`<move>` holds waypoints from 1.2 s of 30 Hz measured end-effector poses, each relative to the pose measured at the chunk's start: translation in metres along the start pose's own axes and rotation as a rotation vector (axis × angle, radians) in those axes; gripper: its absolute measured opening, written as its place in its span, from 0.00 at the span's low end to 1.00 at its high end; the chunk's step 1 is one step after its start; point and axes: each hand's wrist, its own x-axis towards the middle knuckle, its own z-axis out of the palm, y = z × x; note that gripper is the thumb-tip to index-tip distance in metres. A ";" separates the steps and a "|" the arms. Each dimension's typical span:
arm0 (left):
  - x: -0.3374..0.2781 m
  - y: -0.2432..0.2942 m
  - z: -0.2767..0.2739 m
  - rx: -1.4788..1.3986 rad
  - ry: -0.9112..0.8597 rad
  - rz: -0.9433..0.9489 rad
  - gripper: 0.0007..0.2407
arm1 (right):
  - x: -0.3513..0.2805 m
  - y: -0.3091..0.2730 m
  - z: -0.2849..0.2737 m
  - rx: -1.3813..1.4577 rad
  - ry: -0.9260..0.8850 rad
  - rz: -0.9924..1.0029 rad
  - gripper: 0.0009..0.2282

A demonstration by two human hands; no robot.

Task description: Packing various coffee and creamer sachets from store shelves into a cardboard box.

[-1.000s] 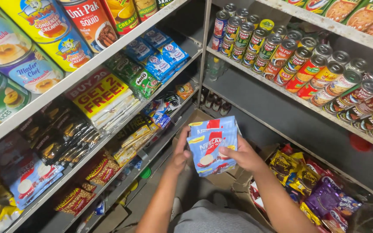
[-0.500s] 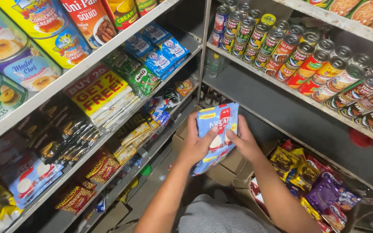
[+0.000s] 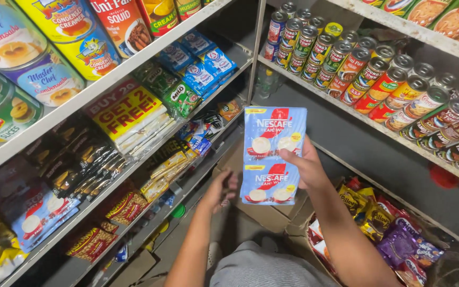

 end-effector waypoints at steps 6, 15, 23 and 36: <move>-0.071 0.008 0.049 -0.416 -0.151 -0.476 0.44 | -0.016 -0.017 0.013 0.057 -0.099 0.029 0.28; -0.053 0.045 0.059 -0.757 -0.375 0.210 0.29 | -0.021 0.016 0.012 -0.016 -0.070 0.275 0.24; -0.066 0.057 0.086 -0.600 -0.363 0.188 0.23 | -0.022 0.050 -0.009 -0.342 0.147 0.169 0.22; -0.051 0.056 0.113 -0.172 -0.157 0.324 0.28 | -0.028 0.072 -0.036 -0.281 0.300 0.284 0.22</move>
